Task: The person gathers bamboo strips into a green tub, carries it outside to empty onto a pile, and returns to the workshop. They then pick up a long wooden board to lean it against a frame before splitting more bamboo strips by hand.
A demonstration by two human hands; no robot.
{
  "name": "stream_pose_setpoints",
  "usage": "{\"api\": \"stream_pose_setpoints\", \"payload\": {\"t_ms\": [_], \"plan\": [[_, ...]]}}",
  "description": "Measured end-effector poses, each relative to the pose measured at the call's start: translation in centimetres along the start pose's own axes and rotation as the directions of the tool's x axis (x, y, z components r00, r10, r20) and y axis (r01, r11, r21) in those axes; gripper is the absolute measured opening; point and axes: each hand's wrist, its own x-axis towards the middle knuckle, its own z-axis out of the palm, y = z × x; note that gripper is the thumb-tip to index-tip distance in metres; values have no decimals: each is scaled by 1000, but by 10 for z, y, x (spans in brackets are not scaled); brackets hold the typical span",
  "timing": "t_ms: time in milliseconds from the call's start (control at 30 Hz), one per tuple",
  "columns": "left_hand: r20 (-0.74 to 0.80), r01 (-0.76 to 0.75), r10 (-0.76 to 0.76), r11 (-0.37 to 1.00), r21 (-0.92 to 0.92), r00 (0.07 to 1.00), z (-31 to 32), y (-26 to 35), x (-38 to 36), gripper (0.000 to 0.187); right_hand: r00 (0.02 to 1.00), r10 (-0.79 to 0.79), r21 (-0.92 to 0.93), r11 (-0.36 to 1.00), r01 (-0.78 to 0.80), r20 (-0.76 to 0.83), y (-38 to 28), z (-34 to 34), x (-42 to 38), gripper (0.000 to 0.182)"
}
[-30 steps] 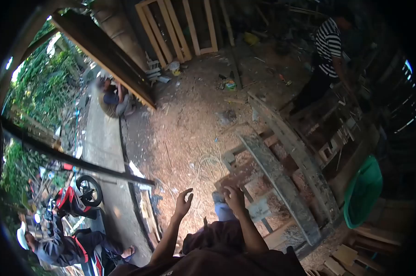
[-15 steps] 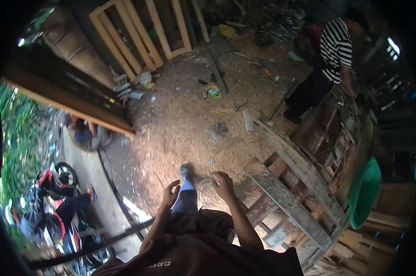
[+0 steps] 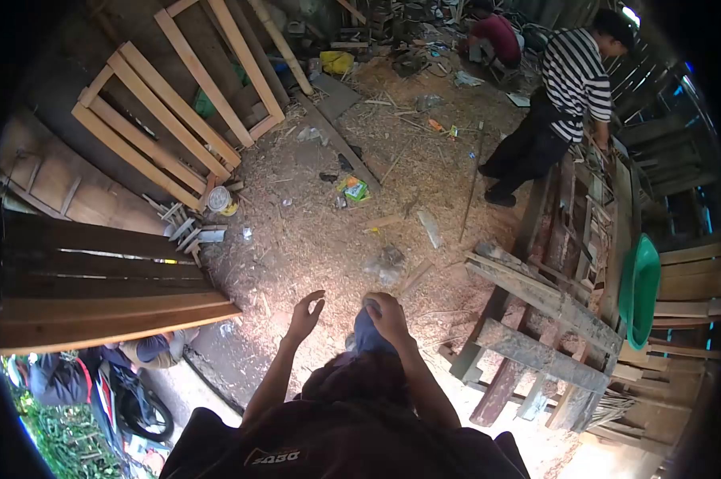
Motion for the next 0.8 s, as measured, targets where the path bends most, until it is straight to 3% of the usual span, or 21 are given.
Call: {"api": "stream_pose_setpoints", "payload": {"t_ms": [100, 233, 333, 433, 500, 600, 667, 800], "plan": [[32, 16, -15, 999, -33, 999, -18, -16, 53, 34, 999, -41, 7, 999, 41, 1, 9, 22, 58, 31], [36, 4, -4, 1000, -3, 999, -54, -45, 151, 35, 1000, 24, 38, 999, -24, 1, 32, 37, 176, 35], [-16, 68, -67, 997, 24, 998, -88, -54, 225, 35, 994, 37, 62, 997, -44, 107, 37, 39, 267, 36], [-19, 62, -62, 998, -28, 998, -126, -40, 291, 35, 995, -86, -64, 994, 90, 54, 14, 47, 369, 35], [-24, 1, 1, 997, 82, 1000, -144, -27, 343, 35, 992, -115, -38, 992, 117, 55, -10, 41, 446, 33], [-20, -17, 20, 993, 116, 1000, -156, -23, 399, 34, 994, -78, 5, 997, 78, 80, -37, 48, 507, 32], [-37, 20, -19, 1000, 21, 999, -162, -28, 443, 32, 997, -66, 3, 998, 66, 47, -53, 48, 545, 35], [129, -15, 16, 1000, -10, 992, -179, -40, 521, 34, 1000, 23, 74, 997, -23, -9, -26, 61, 587, 38]]}}
